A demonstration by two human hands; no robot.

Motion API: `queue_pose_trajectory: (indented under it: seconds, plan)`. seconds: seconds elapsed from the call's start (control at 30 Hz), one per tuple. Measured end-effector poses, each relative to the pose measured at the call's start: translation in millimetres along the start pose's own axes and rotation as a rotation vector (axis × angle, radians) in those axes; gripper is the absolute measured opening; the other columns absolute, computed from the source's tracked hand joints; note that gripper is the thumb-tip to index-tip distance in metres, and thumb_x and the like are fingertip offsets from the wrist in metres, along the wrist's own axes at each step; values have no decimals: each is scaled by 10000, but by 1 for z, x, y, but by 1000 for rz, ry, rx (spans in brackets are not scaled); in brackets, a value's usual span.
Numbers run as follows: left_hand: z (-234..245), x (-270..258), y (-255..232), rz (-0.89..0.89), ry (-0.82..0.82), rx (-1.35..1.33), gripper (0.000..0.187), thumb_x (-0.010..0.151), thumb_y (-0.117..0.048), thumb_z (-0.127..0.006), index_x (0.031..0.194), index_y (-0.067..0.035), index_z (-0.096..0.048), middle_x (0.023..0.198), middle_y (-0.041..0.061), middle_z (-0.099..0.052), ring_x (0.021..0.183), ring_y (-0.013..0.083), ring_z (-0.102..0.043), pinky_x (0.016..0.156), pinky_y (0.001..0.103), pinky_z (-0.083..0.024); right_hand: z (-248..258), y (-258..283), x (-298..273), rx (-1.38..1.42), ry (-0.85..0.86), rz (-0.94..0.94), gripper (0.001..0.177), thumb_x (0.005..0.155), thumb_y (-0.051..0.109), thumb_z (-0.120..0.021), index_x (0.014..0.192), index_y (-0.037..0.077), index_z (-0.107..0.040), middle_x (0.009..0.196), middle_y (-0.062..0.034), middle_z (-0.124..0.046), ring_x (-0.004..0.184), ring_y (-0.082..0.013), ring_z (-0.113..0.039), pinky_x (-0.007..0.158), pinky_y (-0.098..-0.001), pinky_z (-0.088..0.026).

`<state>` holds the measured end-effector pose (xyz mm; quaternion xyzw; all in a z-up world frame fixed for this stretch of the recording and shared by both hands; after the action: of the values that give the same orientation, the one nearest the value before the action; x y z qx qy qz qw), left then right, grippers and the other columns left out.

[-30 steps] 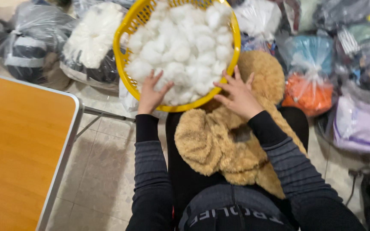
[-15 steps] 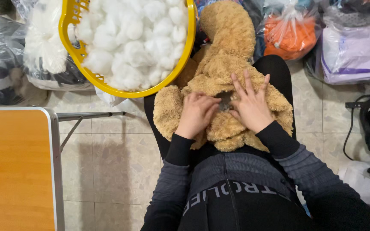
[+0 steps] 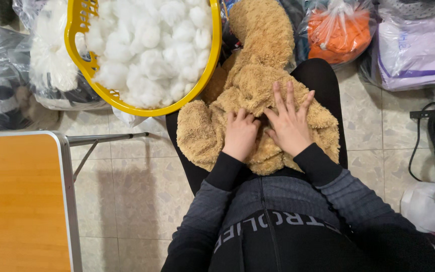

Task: The person repeatedly takes handfuls of white stuffing from a yellow basket and inserts them into a brown plush toy held on their lap. They push the stuffing into the toy's opening and pat the surface to distribute the material.

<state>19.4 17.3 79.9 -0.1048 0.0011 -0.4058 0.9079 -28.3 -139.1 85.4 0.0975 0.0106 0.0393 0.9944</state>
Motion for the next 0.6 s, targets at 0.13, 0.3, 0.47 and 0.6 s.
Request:
queue_pose_trajectory:
  seconds: [0.13, 0.3, 0.47, 0.6]
  plan:
    - [-24, 10, 4, 37, 164, 182, 131, 812, -205, -697, 843, -109, -781, 915, 56, -713, 1133, 261, -547, 986, 463, -401, 0, 5, 6, -18, 22, -20, 615, 760, 344, -831, 1332, 168, -686, 1748, -196, 1, 1585, -432, 116, 1114, -841, 54]
    - [-38, 22, 16, 71, 222, 176, 151, 834, -196, -676, 803, -91, -780, 891, 71, -715, 1108, 266, -563, 990, 441, -393, -1, 7, 6, -2, 0, 3, 594, 794, 334, -819, 1351, 180, -679, 1747, -190, 12, 1591, -416, 122, 1118, -842, 56]
    - [-19, 15, 29, 131, -97, 60, 123, 813, -161, -689, 861, -89, -776, 947, 68, -709, 1070, 273, -569, 924, 452, -393, 3, 1, 0, 66, -8, 4, 644, 759, 304, -836, 1369, 181, -668, 1750, -183, 14, 1586, -424, 124, 1121, -846, 59]
    - [-17, 11, 27, 217, -147, 30, 174, 821, -135, -687, 973, -106, -767, 1002, 63, -710, 1067, 273, -567, 894, 446, -394, 4, 2, -1, 88, -4, -6, 698, 723, 285, -850, 1386, 180, -657, 1748, -179, 15, 1591, -418, 121, 1127, -844, 59]
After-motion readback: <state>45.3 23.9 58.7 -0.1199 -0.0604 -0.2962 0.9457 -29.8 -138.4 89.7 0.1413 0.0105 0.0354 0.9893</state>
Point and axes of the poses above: each hand's wrist, its own x-axis towards the middle knuckle, its own z-axis out of the back of the hand, y = z × x, the point moved 2 cm from there along x, towards the middle knuckle
